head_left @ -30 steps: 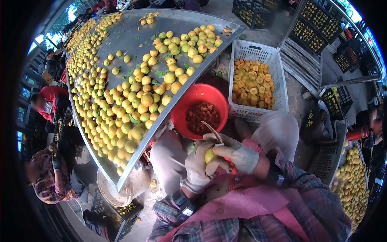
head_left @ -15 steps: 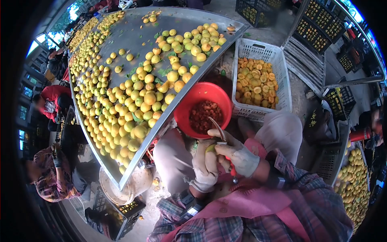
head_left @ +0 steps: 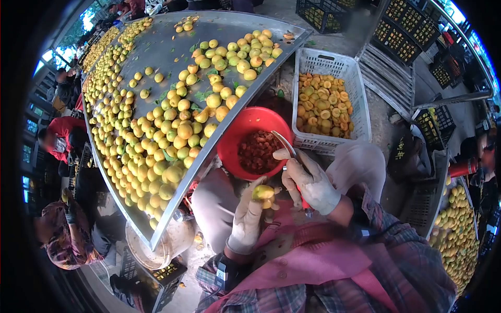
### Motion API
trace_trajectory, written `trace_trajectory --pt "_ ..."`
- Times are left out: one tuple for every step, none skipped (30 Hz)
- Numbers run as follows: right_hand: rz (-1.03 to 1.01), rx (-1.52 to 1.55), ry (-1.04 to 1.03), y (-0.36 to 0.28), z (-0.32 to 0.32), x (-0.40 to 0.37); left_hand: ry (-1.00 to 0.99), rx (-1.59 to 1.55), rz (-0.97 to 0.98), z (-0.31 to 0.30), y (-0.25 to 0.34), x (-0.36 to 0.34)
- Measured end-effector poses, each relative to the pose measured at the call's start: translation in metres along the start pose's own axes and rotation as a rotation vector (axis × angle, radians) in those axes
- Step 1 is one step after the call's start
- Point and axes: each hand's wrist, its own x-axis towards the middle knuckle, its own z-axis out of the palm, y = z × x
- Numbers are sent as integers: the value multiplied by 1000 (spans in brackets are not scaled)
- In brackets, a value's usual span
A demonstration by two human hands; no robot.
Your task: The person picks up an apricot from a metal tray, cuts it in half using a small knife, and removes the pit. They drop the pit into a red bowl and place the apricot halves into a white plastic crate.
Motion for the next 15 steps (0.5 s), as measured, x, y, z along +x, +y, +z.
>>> trace_trajectory --pt "0 1 -2 -3 -1 0 -16 16 -20 0 2 -1" --pt "4 76 -65 -8 -2 0 -15 17 -19 0 2 -2" --pt "7 152 -126 -13 -2 -2 -70 2 4 0 1 -2" --pt "6 152 -128 -18 5 -4 -125 -12 28 0 1 -2" --pt "19 -83 -86 -23 15 -6 -124 -11 29 1 2 -3" --pt "30 -318 -44 -25 21 -7 -117 15 23 3 3 -3" --pt "-268 -334 -131 -10 13 -3 -110 41 15 4 4 -4" --pt "-268 -333 -134 -6 11 -1 -108 42 16 2 3 -5" --pt "-495 -526 -146 -4 9 0 -99 47 4 -3 2 -6" --pt "-723 -718 -156 -1 7 1 -91 51 -9 -5 1 -6" --pt "-857 -826 -156 2 5 3 -89 50 -9 -4 2 -7" --pt "-856 -826 -158 3 4 0 -76 68 19 -2 4 -8" --pt "-635 -698 -195 1 5 -6 -64 87 46 0 6 -8" --pt "-417 -568 -228 -1 6 -9 -65 86 46 2 8 -7" --pt "-416 -568 -227 2 5 -7 -66 176 106 5 10 -5"
